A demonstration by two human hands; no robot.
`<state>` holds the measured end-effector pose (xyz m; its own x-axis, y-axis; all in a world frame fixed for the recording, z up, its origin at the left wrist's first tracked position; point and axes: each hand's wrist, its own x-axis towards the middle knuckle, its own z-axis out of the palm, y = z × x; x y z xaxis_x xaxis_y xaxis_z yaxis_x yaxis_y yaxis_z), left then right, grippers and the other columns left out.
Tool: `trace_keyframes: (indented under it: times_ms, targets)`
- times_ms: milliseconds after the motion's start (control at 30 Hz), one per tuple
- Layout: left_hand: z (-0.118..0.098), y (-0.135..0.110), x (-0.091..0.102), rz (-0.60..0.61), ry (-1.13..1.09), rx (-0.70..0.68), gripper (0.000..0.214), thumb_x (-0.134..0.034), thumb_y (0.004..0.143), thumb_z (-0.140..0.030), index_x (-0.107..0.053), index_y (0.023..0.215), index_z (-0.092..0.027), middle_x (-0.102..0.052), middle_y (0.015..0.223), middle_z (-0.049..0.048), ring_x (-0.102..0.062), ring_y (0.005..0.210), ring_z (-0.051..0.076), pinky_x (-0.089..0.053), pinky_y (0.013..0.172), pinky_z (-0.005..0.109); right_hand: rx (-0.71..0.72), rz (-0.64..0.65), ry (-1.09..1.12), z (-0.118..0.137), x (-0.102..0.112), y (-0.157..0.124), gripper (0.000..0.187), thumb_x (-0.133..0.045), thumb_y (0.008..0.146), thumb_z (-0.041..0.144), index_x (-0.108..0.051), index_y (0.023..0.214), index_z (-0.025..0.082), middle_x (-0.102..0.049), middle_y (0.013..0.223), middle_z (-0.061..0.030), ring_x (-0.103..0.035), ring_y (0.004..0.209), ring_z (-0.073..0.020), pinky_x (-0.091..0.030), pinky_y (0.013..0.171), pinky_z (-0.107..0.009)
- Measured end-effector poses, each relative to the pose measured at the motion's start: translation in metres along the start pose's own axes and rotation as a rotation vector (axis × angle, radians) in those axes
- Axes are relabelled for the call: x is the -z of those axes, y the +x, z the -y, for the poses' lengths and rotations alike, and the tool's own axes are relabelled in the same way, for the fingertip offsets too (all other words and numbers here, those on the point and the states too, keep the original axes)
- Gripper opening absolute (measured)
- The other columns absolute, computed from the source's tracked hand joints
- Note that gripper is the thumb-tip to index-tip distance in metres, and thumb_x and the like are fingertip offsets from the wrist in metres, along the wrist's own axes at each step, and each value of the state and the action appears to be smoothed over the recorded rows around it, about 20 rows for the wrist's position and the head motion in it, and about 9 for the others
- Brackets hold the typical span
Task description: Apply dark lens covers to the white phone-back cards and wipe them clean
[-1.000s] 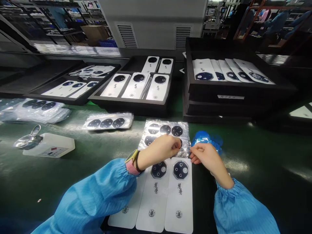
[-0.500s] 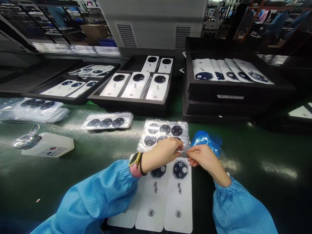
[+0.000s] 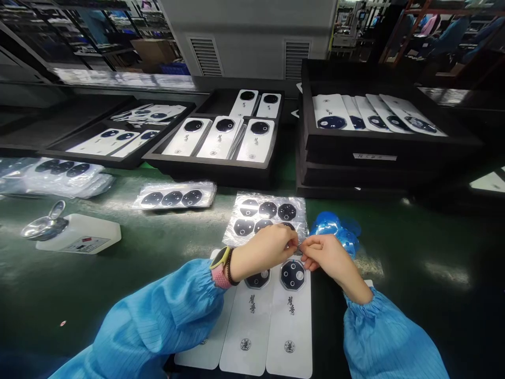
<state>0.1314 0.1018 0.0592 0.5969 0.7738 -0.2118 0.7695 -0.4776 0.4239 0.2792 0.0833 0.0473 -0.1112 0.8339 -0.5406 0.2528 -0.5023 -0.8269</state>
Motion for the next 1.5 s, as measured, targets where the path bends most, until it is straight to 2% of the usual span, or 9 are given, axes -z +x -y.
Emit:
trace_keyframes:
  times_ms: [133,367,600,867,1033,1233,1500]
  targets:
    - [0.001,0.001,0.001,0.007,-0.017,-0.001,0.016,-0.051,0.082,-0.014,-0.065,0.075,-0.014,-0.068,0.077,0.0058,-0.064,0.071,0.02,-0.049,0.061,0.027,0.046,0.016,0.017,-0.002,-0.002,0.001,0.009,-0.064,0.058,0.025,-0.06,0.053,0.018,-0.058,0.046,0.0036,-0.055,0.042,-0.008,-0.044,0.043,-0.019]
    - [0.002,0.002,0.002,-0.004,-0.028,0.024,0.02,-0.049,0.079,-0.009,-0.066,0.071,-0.014,-0.068,0.072,0.0063,-0.064,0.068,0.02,-0.047,0.059,0.027,0.107,0.009,0.013,-0.007,-0.004,0.003,0.021,-0.068,0.055,0.038,-0.06,0.057,0.018,-0.059,0.048,0.0024,-0.055,0.043,-0.0099,-0.045,0.044,-0.022]
    - [0.0,0.002,0.006,0.003,-0.024,0.04,0.02,-0.048,0.081,-0.009,-0.064,0.069,-0.013,-0.064,0.066,0.0051,-0.062,0.063,0.018,-0.043,0.055,0.024,0.121,0.007,-0.005,-0.006,-0.003,0.003,0.024,-0.067,0.054,0.041,-0.06,0.058,0.018,-0.059,0.048,0.002,-0.055,0.043,-0.0103,-0.045,0.043,-0.023]
    - [0.002,0.002,0.006,-0.008,-0.007,0.075,0.018,-0.048,0.082,-0.012,-0.062,0.072,-0.014,-0.065,0.071,0.0052,-0.062,0.064,0.017,-0.044,0.057,0.024,0.12,-0.007,-0.058,-0.007,0.0,0.002,0.019,-0.065,0.057,0.037,-0.061,0.059,0.019,-0.059,0.049,0.0018,-0.056,0.044,-0.011,-0.046,0.044,-0.023]
    - [0.004,0.004,0.004,-0.009,0.026,0.103,0.017,-0.049,0.083,-0.013,-0.064,0.077,-0.013,-0.065,0.07,0.0058,-0.063,0.068,0.02,-0.046,0.059,0.026,0.095,-0.063,-0.143,-0.005,0.0,0.002,0.005,-0.057,0.059,0.022,-0.059,0.055,0.02,-0.058,0.047,0.003,-0.056,0.044,-0.0116,-0.045,0.044,-0.023]
    - [0.011,0.006,0.005,-0.042,0.11,0.175,0.016,-0.048,0.087,-0.012,-0.064,0.09,-0.011,-0.066,0.085,0.01,-0.065,0.079,0.022,-0.05,0.066,0.031,0.064,-0.148,-0.337,-0.003,0.002,0.001,0.017,-0.05,0.055,0.009,-0.055,0.045,0.022,-0.055,0.039,0.0056,-0.053,0.04,-0.0113,-0.042,0.046,-0.023]
    - [0.032,0.009,0.015,-0.106,0.196,0.305,0.014,-0.053,0.092,-0.023,-0.06,0.098,-0.012,-0.063,0.096,0.0055,-0.062,0.086,0.018,-0.053,0.077,0.037,0.102,-0.18,-0.521,-0.004,-0.001,0.001,0.02,-0.049,0.057,0.009,-0.052,0.044,0.023,-0.056,0.038,0.0057,-0.056,0.042,-0.014,-0.043,0.049,-0.025]
